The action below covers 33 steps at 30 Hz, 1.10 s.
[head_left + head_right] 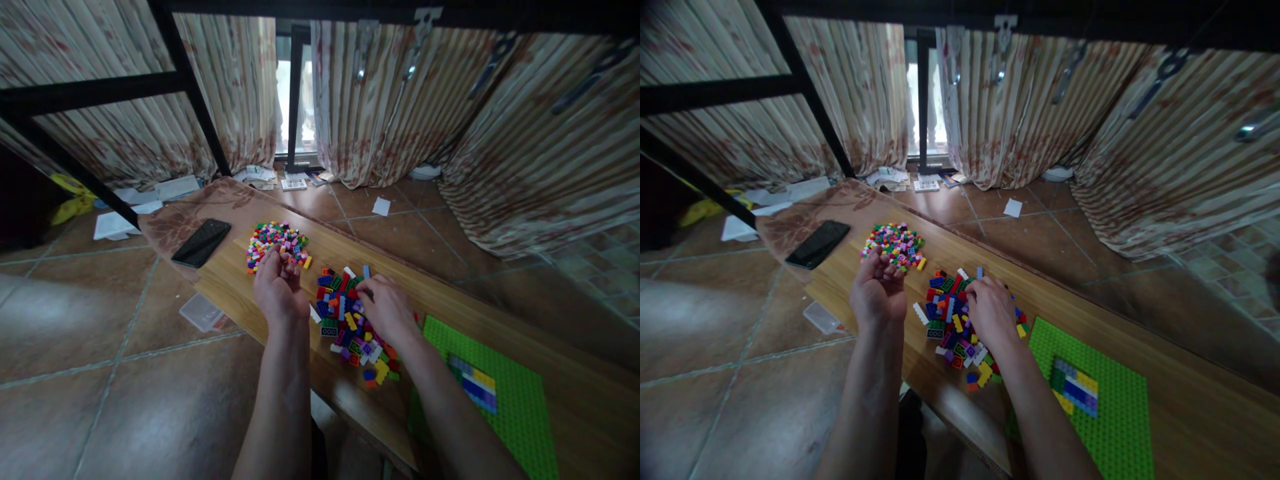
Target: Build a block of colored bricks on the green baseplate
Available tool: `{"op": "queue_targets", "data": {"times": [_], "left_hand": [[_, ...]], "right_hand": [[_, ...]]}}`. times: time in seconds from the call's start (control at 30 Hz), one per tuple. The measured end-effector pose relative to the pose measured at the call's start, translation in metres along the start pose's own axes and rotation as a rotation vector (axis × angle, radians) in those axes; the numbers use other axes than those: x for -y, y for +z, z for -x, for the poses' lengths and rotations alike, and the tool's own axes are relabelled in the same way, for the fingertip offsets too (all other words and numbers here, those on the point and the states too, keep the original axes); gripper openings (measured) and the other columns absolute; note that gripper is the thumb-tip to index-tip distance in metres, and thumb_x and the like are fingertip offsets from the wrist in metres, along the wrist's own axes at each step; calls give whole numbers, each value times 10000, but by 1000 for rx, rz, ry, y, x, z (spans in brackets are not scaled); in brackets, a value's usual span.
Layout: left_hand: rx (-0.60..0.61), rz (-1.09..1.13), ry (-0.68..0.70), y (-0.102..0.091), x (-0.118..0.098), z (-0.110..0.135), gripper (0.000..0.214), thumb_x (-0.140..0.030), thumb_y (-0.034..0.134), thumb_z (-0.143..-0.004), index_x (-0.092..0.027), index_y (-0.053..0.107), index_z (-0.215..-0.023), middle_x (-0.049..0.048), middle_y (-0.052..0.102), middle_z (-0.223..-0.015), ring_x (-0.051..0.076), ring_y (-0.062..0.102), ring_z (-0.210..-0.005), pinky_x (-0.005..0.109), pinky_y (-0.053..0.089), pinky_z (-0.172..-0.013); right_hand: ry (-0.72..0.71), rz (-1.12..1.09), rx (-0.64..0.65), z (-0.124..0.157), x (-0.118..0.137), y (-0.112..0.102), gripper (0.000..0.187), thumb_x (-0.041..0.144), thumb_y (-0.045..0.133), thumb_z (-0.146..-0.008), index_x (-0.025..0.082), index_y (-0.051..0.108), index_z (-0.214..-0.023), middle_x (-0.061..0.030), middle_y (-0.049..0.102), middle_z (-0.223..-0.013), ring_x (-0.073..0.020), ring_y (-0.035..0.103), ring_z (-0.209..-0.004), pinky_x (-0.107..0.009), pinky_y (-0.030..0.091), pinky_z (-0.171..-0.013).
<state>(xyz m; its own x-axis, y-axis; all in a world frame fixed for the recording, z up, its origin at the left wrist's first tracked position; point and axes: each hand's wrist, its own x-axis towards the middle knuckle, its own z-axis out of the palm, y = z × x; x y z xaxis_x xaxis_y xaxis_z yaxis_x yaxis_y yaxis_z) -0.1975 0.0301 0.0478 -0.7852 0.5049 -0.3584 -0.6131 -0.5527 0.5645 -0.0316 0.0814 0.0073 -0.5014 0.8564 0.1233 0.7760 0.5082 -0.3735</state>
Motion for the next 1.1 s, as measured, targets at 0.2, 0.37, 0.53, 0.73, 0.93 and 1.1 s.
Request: {"op": "queue_targets", "data": {"times": [0.2, 0.37, 0.53, 0.73, 0.93, 1.1], "left_hand": [[29, -48, 24, -1, 0, -1, 70, -154, 620, -760, -148, 620, -830, -57, 540, -598, 18, 438, -452, 148, 326, -450], [40, -47, 10, 1, -1, 0, 61, -126, 602, -762, -148, 617, -817, -69, 510, -569, 14, 409, -431, 140, 315, -426], [33, -42, -4, 6, -4, 3, 99, -93, 527, -810, -146, 608, -786, -68, 489, -543, 10, 375, -410, 128, 321, -419], [69, -104, -10, 7, -3, 3, 114, -93, 533, -809, -169, 600, -756, -70, 456, -534, 17, 380, -409, 131, 346, -429], [66, -129, -4, 10, -2, 8, 183, -77, 509, -824, -178, 589, -693, -57, 449, -542, 18, 350, -412, 126, 338, -419], [129, -182, 18, 13, 3, 12, 159, -72, 538, -780, -181, 617, -697, -50, 458, -558, 24, 360, -437, 128, 336, -424]], "right_hand": [[-157, -146, -28, 13, 30, 3, 143, 200, 573, -880, 227, 713, -897, -51, 648, -916, -221, 553, -919, -371, 430, -835], [-152, 38, 19, 22, 68, 13, 141, 267, 591, -882, 177, 696, -854, -122, 599, -977, -282, 479, -977, -429, 423, -837], [-34, 149, 75, 18, 81, 20, 195, 236, 548, -897, 120, 703, -868, -149, 578, -1002, -292, 467, -987, -434, 418, -829], [42, 124, 84, 9, 84, 23, 182, 197, 558, -877, 117, 721, -868, -167, 594, -1034, -299, 462, -1006, -443, 429, -833], [-5, 74, 9, 14, 83, 16, 129, 192, 565, -884, 136, 681, -874, -132, 621, -995, -270, 500, -986, -400, 451, -828], [149, -221, -110, 52, 66, -28, 139, 304, 557, -923, 184, 623, -896, -50, 659, -877, -184, 597, -786, -308, 465, -701]]}}
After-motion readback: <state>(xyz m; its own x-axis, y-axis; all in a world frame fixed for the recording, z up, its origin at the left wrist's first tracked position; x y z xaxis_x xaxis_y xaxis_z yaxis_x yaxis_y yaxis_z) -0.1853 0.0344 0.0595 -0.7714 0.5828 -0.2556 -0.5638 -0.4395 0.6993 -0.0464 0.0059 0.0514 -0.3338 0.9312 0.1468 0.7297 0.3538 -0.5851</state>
